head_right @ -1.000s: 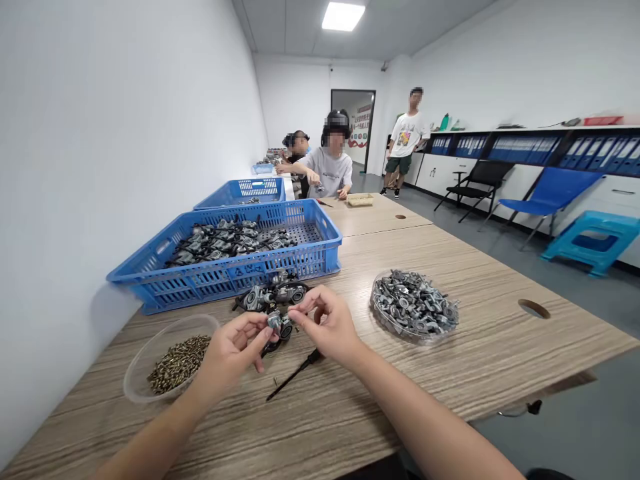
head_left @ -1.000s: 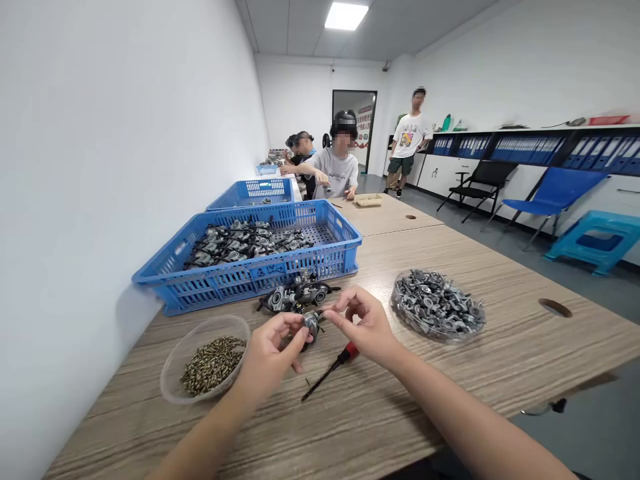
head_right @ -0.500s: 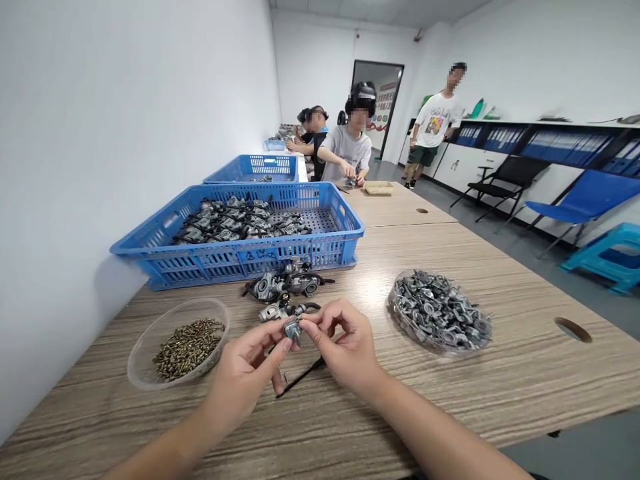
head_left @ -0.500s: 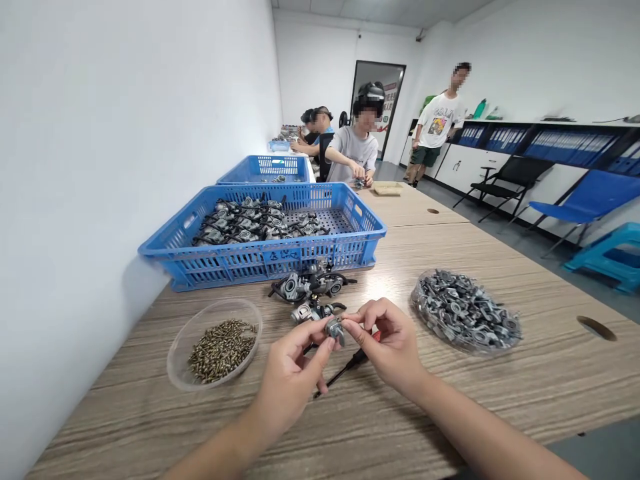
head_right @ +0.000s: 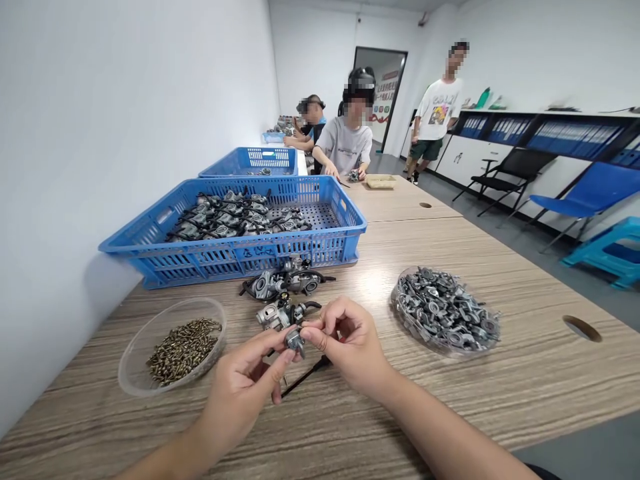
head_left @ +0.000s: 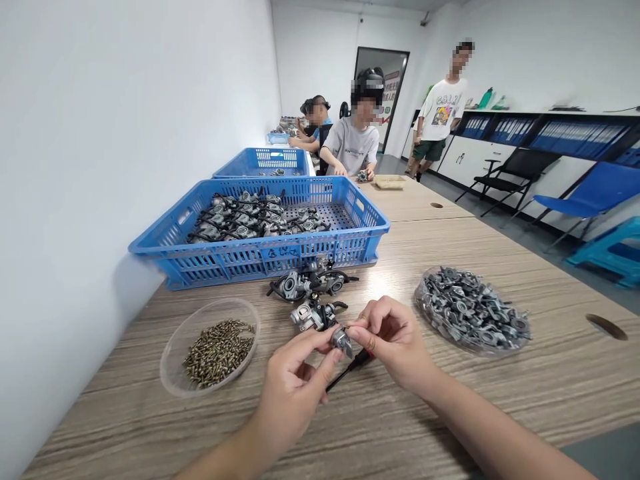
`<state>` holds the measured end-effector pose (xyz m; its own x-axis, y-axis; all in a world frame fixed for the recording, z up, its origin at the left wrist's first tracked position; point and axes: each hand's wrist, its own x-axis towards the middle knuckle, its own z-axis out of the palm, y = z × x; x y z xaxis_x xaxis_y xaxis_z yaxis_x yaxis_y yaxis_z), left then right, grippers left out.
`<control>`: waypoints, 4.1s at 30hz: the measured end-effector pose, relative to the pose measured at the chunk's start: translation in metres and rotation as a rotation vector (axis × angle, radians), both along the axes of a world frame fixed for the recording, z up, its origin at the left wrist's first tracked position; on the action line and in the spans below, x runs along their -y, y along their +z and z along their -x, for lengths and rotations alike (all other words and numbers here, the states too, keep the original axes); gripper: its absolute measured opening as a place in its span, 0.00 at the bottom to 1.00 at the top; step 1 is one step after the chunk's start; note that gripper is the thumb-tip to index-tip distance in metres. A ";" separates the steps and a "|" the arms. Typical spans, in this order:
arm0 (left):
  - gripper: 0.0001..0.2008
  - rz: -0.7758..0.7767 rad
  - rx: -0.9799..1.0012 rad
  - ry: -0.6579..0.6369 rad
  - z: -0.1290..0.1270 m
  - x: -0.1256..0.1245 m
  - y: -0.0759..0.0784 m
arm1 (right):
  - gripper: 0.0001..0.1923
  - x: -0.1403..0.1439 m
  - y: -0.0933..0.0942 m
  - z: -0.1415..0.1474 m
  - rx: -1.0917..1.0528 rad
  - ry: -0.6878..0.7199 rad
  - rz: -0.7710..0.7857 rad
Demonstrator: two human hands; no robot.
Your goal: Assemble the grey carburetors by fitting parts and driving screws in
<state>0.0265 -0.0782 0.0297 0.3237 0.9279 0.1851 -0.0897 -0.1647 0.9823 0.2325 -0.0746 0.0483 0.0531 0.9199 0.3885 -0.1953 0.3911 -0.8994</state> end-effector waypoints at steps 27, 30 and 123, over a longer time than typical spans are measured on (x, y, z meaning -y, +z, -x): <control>0.16 -0.039 -0.024 0.068 -0.001 0.004 0.003 | 0.22 0.002 0.005 -0.003 0.054 -0.001 0.029; 0.16 -0.026 -0.024 0.070 0.000 0.004 0.002 | 0.22 0.002 0.007 -0.004 0.059 -0.011 0.021; 0.34 0.212 0.171 -0.059 0.013 -0.009 0.036 | 0.05 -0.030 -0.032 -0.022 1.069 -0.121 0.146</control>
